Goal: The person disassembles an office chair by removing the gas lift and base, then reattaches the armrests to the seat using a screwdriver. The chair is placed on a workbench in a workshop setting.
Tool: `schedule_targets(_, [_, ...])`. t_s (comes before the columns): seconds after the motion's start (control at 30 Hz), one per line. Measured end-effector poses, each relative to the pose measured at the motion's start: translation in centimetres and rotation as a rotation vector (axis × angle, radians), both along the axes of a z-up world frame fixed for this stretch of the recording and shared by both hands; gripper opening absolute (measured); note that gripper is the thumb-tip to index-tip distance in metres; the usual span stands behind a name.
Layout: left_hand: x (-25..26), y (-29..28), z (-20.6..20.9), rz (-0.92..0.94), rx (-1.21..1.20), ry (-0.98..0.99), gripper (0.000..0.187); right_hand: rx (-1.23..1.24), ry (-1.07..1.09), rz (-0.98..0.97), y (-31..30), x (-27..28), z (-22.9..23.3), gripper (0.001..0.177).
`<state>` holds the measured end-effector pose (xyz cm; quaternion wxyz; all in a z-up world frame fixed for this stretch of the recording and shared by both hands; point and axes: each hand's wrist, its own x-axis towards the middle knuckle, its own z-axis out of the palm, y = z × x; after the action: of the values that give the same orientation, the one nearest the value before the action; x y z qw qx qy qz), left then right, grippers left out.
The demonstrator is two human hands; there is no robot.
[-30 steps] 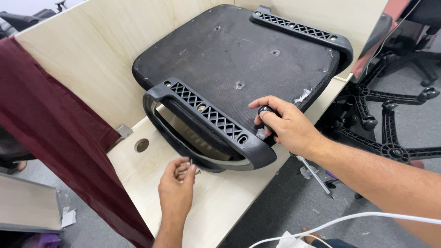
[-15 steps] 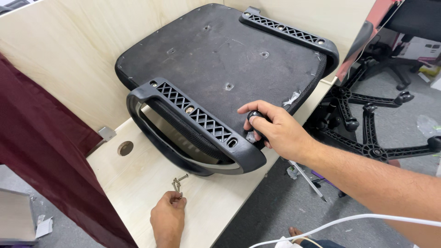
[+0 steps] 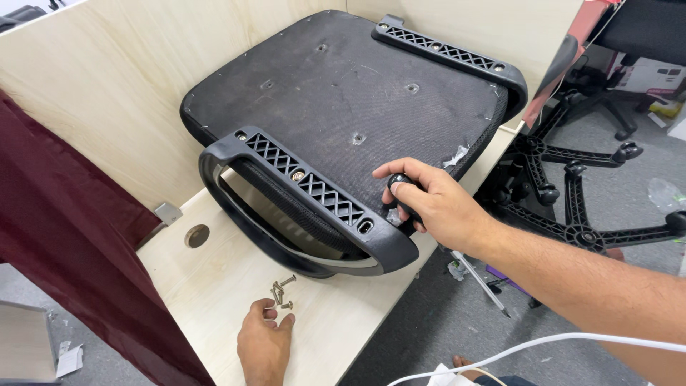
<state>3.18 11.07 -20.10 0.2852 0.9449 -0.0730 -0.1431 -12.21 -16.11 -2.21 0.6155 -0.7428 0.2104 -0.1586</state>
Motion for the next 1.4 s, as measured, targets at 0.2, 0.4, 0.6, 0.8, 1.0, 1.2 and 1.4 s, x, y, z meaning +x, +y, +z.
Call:
schedule_targets(0.2, [-0.1, -2.3, 4.1, 0.028, -0.188, -0.055, 0.046, -0.034, -0.037, -0.038, -0.1, 0.7, 1.7, 0.036])
schedule_targets(0.4, [0.5, -6.5, 9.2, -0.012, -0.625, -0.079, 0.041, -0.02, -0.17, -0.086, 0.3, 2.5, 5.1, 0.038])
schedule_targets(0.6, [2.2, -6.8, 8.1, -0.041, -0.696, -0.103, 0.039, -0.059, -0.437, 0.005, -0.1, 4.4, 9.1, 0.035])
schedule_targets(0.8, [1.2, 0.3, 0.6, 0.279, -0.361, -0.39, 0.031, -0.011, -0.459, 0.058, -0.4, 5.2, 9.7, 0.034])
schedule_targets(1.0, [-1.6, 1.6, -3.6, 0.289, -0.142, -0.217, 0.034, 0.015, -0.418, 0.075, -1.1, 5.5, 9.2, 0.035])
schedule_targets(1.2, [-1.5, -2.2, 1.9, 0.282, -0.394, -0.167, 0.036, 0.041, -0.522, 0.134, -2.6, 5.9, 10.1, 0.032])
schedule_targets(1.4, [0.2, -8.8, 10.0, 0.12, -0.804, -0.255, 0.038, 0.052, -0.72, 0.259, -2.9, 8.3, 10.7, 0.018])
